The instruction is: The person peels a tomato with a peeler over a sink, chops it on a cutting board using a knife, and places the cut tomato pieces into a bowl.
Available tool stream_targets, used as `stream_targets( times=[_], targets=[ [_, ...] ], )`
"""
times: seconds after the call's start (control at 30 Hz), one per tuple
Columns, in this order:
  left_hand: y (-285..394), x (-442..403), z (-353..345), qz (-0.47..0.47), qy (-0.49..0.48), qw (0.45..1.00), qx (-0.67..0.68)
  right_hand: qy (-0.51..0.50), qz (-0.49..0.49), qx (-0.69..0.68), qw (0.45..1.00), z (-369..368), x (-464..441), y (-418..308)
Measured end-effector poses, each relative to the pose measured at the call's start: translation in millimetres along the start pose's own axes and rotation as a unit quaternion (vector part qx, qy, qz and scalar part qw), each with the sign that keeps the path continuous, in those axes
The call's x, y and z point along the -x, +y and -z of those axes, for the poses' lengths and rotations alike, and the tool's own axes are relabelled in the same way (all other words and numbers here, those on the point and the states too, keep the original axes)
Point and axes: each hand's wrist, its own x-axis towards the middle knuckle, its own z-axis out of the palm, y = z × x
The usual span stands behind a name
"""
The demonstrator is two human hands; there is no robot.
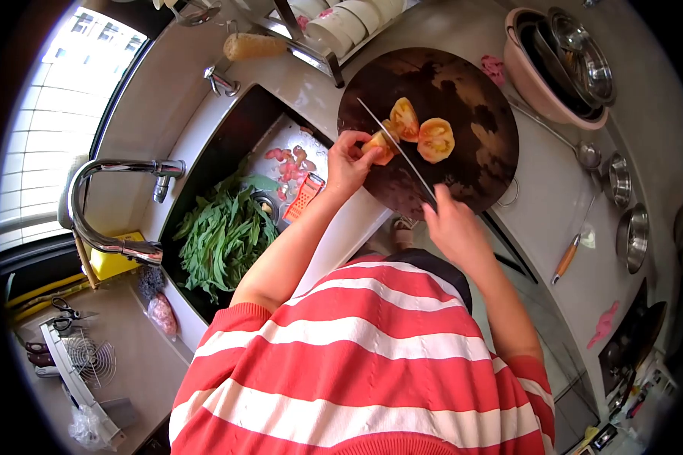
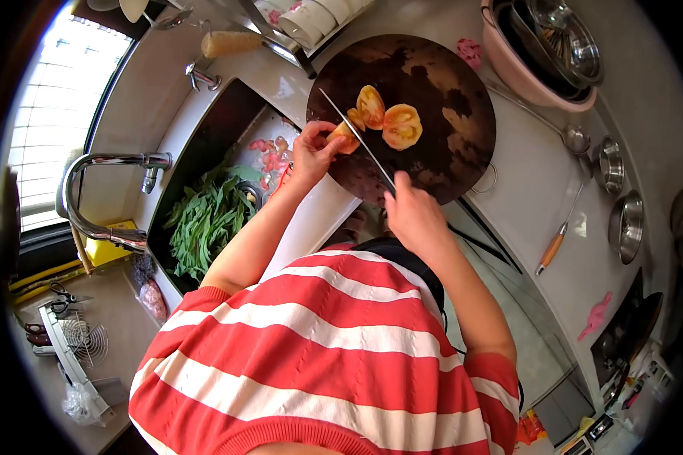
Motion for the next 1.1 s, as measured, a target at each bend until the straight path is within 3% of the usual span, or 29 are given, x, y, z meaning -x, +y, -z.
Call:
stream_targets(
  times=[0.1, 0.23, 0.47, 0.6, 0.83, 0.93, 1.1],
  targets=[
    [5, 2, -2, 0.010, 0.004, 0.999, 0.034, 0.006, -0.002, 0.008, 1.000, -13, -24, 2],
    [8, 6, 0, -0.043, 0.000, 0.999, 0.022, 0.049, 0.049, -0.064, 0.996, 4, -3, 10],
    [0, 3, 0, -0.019, -0.007, 0.999, 0.030, 0.008, 0.017, 0.016, 1.000, 11, 23, -2],
    [5, 4, 0, -0.013, -0.012, 0.999, 0.044, -0.002, -0.009, 0.004, 1.000, -9, -12, -3],
    [2, 9, 0, -0.038, 0.007, 0.997, 0.063, 0.031, 0.059, -0.064, 0.996, 11, 11, 4],
    [3, 8, 0, 0.000, 0.005, 0.998, 0.066, -0.011, 0.026, -0.017, 0.999, 19, 22, -2],
    [-3, 6, 0, -0.008, 0.011, 0.998, 0.058, 0.013, 0.020, 0.090, 0.996, 2, 27, -7]
  ],
)
